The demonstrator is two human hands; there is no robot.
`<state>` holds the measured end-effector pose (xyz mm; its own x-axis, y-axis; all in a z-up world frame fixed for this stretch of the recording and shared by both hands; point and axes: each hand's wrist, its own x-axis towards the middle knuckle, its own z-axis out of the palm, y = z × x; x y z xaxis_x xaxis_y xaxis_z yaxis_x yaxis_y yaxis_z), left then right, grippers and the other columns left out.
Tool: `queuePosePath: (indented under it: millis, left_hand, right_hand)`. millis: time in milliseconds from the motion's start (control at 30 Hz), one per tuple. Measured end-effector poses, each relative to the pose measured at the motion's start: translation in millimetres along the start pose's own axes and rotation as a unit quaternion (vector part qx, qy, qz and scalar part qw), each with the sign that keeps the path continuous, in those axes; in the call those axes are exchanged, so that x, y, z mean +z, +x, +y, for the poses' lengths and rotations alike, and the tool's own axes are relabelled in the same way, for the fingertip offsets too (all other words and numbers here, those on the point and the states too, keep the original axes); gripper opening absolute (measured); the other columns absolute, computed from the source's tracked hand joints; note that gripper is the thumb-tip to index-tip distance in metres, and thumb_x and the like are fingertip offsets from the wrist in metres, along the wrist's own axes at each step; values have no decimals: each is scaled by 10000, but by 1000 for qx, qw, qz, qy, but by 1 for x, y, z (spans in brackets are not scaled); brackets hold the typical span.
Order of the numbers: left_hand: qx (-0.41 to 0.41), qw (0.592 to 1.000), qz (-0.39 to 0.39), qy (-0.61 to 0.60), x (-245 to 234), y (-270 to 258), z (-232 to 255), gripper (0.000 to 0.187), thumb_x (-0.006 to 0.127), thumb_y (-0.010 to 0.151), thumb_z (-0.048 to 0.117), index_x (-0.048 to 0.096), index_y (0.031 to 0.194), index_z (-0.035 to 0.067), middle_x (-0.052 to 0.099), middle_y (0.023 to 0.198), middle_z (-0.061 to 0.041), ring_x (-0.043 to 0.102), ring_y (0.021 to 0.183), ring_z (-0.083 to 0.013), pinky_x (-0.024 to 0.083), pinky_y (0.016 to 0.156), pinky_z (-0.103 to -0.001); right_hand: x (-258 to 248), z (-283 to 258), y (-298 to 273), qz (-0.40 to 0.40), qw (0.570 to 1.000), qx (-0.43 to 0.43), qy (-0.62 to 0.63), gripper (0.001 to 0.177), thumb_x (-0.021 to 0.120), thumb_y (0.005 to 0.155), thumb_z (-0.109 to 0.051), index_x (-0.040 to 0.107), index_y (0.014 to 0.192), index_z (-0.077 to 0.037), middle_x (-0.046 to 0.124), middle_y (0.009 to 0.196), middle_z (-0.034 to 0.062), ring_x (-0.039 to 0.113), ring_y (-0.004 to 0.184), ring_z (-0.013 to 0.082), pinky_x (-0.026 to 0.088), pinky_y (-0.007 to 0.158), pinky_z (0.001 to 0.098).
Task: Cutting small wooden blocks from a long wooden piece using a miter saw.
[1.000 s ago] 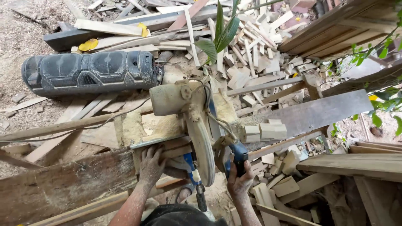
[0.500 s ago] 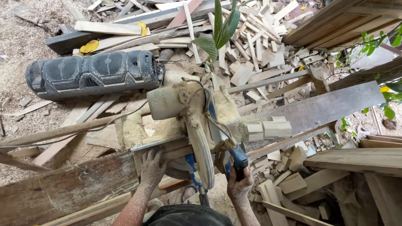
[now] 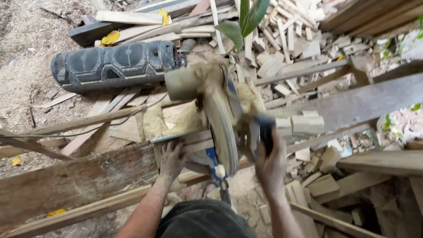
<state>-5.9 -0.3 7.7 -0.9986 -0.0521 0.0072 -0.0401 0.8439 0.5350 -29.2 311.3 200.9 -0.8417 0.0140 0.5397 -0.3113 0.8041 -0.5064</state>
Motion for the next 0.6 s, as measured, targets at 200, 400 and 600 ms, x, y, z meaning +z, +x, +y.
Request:
queuePosePath:
  millis: [200, 400, 600]
  left_hand:
    - [12, 1000, -5, 20, -31, -11, 4, 544, 798, 806, 429, 681, 1290, 211, 518, 1436, -104, 432, 1338, -381, 329, 1143, -570]
    - [-66, 970, -32, 230, -53, -49, -79, 797, 716, 783, 669, 520, 1495, 369, 351, 1590, -128, 249, 1486, -330, 104, 1195, -585]
    - [-75, 986, -52, 143, -90, -63, -108, 901, 809, 762, 385, 437, 1555, 171, 450, 1562, -171, 387, 1462, -359, 352, 1218, -485]
  right_hand:
    - [0, -35, 179, -193, 977, 87, 20, 615, 534, 1065, -130, 296, 1631, -96, 624, 1360, 284, 702, 1099, 356, 617, 904, 443]
    - [23, -11, 186, -112, 940, 62, 316, 580, 571, 1113, -243, 393, 1631, -55, 536, 1586, 236, 566, 1372, 316, 446, 1146, 417]
    - [205, 140, -55, -59, 956, 265, 108, 499, 526, 976, -210, 588, 1438, -32, 672, 1320, 213, 667, 1231, 355, 557, 1071, 461]
